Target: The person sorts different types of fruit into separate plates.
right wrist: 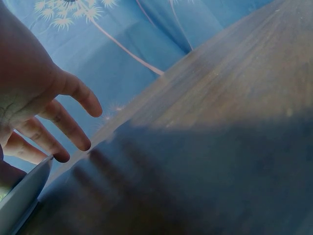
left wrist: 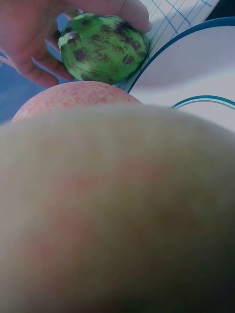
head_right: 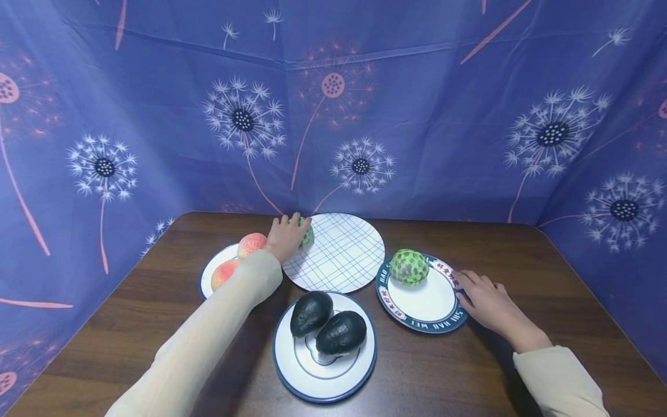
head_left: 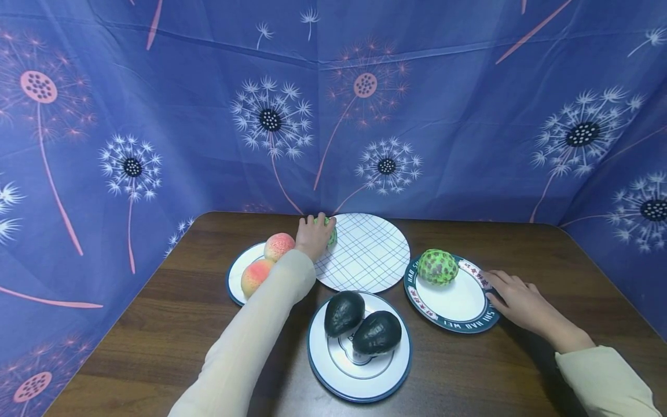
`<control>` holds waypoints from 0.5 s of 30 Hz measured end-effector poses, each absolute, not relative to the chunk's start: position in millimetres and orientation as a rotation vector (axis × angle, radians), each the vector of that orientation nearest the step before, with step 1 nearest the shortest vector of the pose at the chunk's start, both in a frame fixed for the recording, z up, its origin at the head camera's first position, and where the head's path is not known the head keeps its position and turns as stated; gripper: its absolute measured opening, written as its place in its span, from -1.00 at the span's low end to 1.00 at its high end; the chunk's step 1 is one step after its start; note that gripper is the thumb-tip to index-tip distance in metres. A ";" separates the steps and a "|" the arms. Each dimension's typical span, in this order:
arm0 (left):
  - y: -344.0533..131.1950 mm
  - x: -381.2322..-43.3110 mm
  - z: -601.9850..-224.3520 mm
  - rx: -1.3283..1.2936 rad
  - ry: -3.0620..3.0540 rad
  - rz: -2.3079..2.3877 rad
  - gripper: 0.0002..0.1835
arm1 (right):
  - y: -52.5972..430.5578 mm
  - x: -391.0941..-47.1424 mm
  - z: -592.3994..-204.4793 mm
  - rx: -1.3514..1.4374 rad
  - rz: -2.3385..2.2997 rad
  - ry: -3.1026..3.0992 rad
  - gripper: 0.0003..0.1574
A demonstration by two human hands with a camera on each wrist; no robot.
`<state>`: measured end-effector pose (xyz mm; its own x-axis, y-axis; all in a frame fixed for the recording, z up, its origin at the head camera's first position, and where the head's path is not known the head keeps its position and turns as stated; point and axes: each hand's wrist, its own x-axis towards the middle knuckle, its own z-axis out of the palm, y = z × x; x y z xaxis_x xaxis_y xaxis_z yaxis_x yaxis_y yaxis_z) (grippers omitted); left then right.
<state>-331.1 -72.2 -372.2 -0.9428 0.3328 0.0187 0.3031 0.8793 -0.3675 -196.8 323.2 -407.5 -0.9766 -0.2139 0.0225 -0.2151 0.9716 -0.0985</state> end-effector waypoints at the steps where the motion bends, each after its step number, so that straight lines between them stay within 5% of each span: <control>1: -72.2 -330.8 -372.4 -0.506 -2.958 0.557 -0.25 | 323.2 -196.8 -407.4 0.339 0.157 -3.108 -0.31; 15: -70.9 -329.1 -371.9 -0.538 -2.903 0.607 -0.41 | 323.5 -197.0 -406.7 0.341 0.155 -3.109 -0.31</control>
<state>-329.1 -70.9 -371.9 -0.9285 0.3679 0.0504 0.3169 0.8558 -0.4090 -197.0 323.5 -406.7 -0.9763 -0.2155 0.0208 -0.2165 0.9714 -0.0975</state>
